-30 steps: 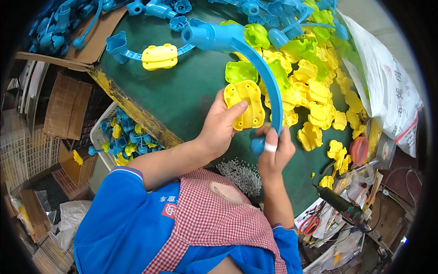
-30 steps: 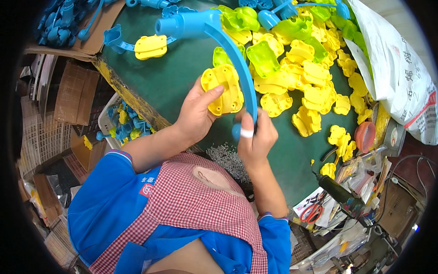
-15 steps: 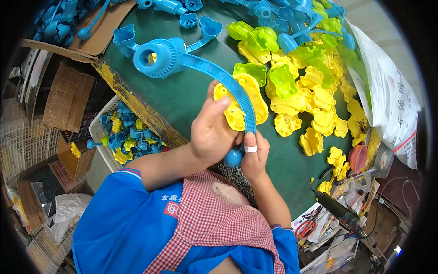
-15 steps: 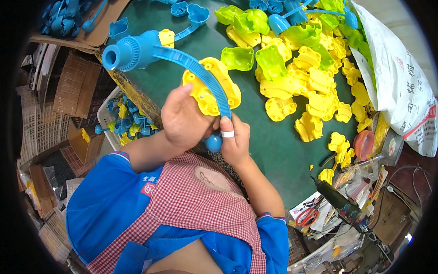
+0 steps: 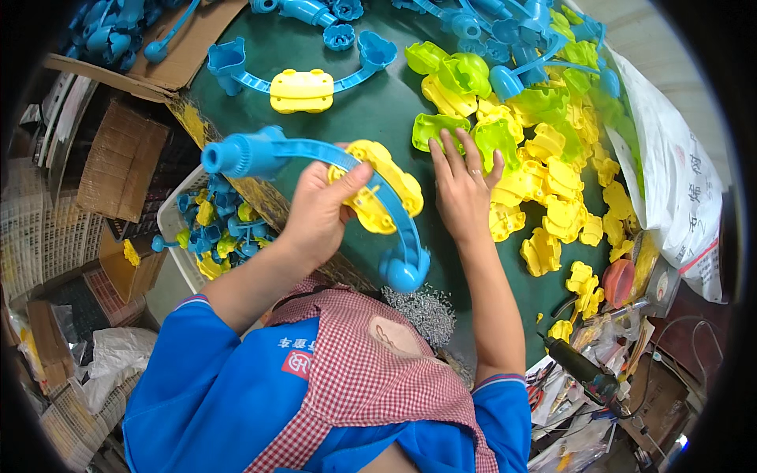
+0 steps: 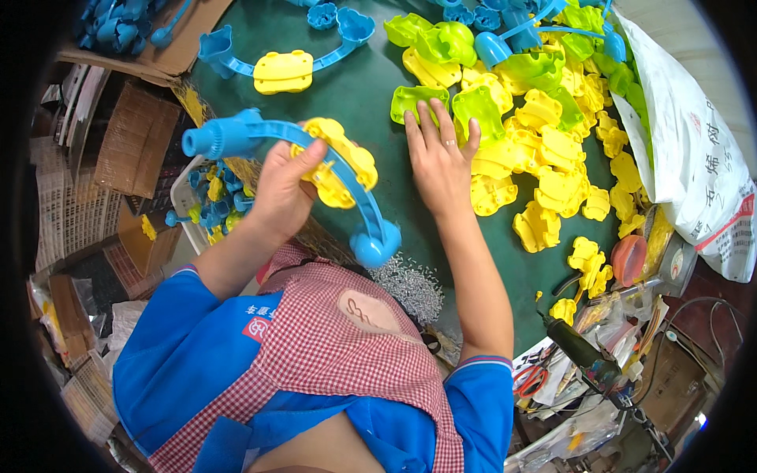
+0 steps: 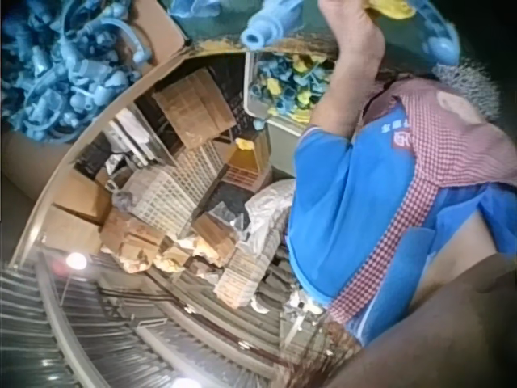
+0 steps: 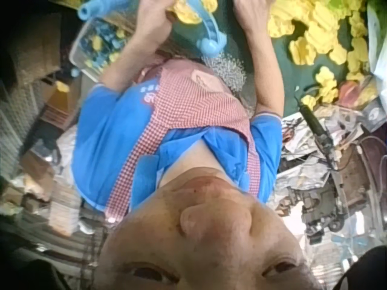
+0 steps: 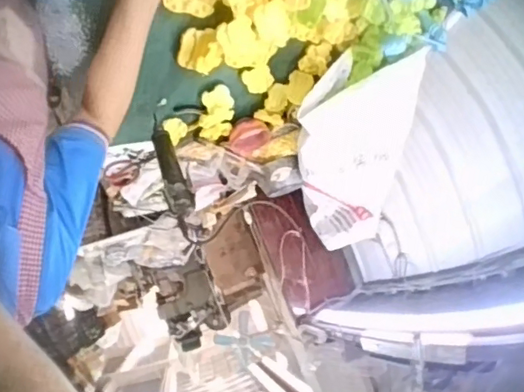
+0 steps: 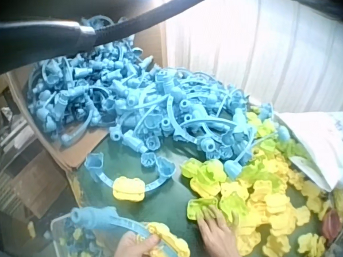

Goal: The person assembles blue and yellow plastic components on a green workbench. They pick up blue curved pieces and yellow caps, fit them together, and use a handheld power drill to fasten them with small metal fasteners. Completed assemblies are placed on the table while the person continues the cycle.

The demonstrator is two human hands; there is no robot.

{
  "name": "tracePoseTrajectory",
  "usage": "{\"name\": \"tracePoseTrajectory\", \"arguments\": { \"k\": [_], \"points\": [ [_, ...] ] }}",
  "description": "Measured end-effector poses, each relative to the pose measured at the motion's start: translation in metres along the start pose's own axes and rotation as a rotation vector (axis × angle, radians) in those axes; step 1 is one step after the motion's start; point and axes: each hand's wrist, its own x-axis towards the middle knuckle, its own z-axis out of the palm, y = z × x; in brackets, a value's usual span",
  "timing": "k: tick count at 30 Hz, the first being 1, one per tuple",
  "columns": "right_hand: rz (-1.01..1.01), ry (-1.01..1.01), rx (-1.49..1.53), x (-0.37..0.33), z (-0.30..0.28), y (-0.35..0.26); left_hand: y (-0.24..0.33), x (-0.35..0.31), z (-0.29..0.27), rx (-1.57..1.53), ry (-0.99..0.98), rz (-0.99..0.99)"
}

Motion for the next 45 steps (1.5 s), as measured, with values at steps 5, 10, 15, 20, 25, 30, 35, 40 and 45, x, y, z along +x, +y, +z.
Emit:
{"name": "tracePoseTrajectory", "arguments": {
  "k": [5, 10, 15, 20, 25, 30, 35, 40, 45],
  "points": [
    [0.443, -0.197, 0.963, 0.002, -0.024, -0.007, 0.004, -0.016, -0.003, 0.052, 0.182, 0.016],
    [0.432, -0.241, 0.820, -0.011, -0.025, -0.009, -0.002, -0.017, -0.016, 0.149, 0.060, -0.064],
    [0.294, -0.206, 0.686, -0.032, -0.026, -0.011, -0.003, -0.017, -0.013, 0.127, 0.032, -0.124],
    [0.524, -0.040, 0.671, -0.043, -0.024, -0.011, -0.004, -0.016, -0.004, 0.101, 0.055, -0.061],
    [0.074, 0.151, 0.703, -0.016, -0.084, -0.021, -0.017, -0.012, 0.014, 0.070, 0.034, -0.044],
    [0.320, 0.117, 0.986, -0.013, -0.078, -0.026, -0.019, -0.011, 0.020, 0.112, -0.053, -0.046],
    [0.403, 0.144, 1.135, -0.015, -0.073, -0.030, -0.015, -0.012, 0.026, 0.123, -0.091, -0.027],
    [0.365, 0.112, 1.106, -0.008, -0.073, -0.031, -0.008, -0.012, 0.017, 0.213, -0.149, 0.043],
    [0.582, -0.038, 1.283, -0.003, -0.078, -0.043, -0.002, -0.011, 0.003, 0.273, -0.170, 0.026]
  ]
}}
